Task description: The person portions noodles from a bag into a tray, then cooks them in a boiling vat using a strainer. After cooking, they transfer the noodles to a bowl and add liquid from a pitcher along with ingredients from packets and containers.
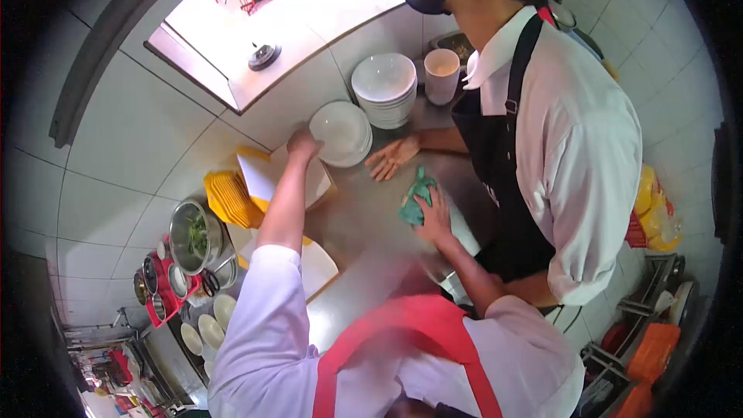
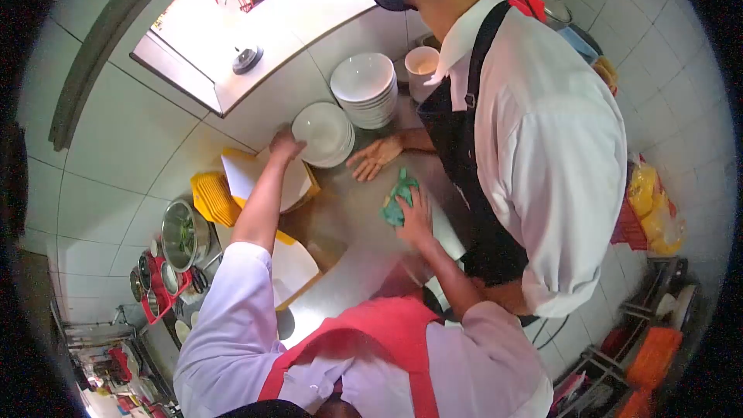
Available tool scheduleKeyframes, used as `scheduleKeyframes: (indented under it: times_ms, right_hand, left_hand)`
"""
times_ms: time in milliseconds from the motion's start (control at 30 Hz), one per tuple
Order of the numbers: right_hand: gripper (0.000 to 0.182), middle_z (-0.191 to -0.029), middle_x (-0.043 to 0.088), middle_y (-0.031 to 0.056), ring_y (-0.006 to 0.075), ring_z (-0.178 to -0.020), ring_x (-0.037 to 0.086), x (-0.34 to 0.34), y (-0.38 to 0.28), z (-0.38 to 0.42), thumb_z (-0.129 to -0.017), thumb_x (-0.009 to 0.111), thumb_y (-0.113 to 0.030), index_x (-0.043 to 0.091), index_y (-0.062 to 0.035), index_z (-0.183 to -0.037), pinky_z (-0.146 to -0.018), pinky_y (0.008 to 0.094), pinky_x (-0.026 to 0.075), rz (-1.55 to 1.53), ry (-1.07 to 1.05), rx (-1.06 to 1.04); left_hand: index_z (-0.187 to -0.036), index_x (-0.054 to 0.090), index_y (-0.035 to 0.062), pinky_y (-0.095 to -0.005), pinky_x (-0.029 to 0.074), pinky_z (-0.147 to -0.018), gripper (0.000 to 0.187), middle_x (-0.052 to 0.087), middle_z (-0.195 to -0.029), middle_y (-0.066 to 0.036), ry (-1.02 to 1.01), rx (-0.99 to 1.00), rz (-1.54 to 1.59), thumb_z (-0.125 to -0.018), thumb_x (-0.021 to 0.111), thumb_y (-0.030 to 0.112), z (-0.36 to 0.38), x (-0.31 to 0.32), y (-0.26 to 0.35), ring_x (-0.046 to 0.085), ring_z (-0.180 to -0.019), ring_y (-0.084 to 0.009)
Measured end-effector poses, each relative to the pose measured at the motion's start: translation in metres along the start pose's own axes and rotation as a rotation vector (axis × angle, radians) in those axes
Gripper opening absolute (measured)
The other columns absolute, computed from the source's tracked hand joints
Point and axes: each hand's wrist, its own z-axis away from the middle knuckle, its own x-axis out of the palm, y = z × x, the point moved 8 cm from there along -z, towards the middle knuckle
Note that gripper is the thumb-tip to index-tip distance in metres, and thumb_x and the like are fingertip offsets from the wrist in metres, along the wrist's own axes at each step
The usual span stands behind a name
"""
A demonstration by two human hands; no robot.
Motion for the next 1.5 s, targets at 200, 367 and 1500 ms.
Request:
scheduleKeyframes:
  times_ms: [200, 367, 1500]
  right_hand:
    - [0.069, -0.139, 0.029, 0.0200, 0.0438, -0.138, 0.012, 0.011, -0.007, -0.005, -0.061, 0.079, -0.018, 0.051, -0.0107, -0.124, -0.109, 0.0585, 0.019, -0.032, -0.076, 0.044]
    - [0.066, -0.139, 0.028, 0.0207, 0.0447, -0.137, 0.011, 0.013, -0.010, -0.013, -0.060, 0.079, -0.017, 0.052, -0.0055, -0.119, -0.107, 0.0631, 0.018, -0.065, -0.033, -0.053]
    - [0.070, -0.140, 0.036, 0.0236, 0.0362, -0.126, 0.038, -0.061, -0.011, 0.162, -0.075, 0.059, -0.008, 0.033, -0.0024, -0.140, -0.104, 0.0499, 0.031, 0.010, 0.349, -0.233]
  left_hand:
    - [-0.114, 0.059, 0.0053, -0.0365, 0.054, -0.045, 0.039, 0.067, -0.094, -0.015, -0.210, -0.137, 0.396, -0.078, 0.067, 0.019, -0.009, 0.006, -0.023, 0.068, -0.076, -0.0231]
    - [-0.112, 0.057, 0.0050, -0.0357, 0.055, -0.058, 0.034, 0.067, -0.093, -0.017, 0.106, 0.205, 0.089, -0.078, 0.058, 0.007, -0.001, -0.057, 0.028, 0.066, -0.074, -0.0328]
    - [-0.126, 0.047, -0.0080, -0.0398, 0.048, -0.088, 0.055, 0.057, -0.120, -0.023, 0.538, -0.147, 0.844, -0.082, 0.062, 0.022, 0.259, 0.187, -0.012, 0.058, -0.107, -0.0305]
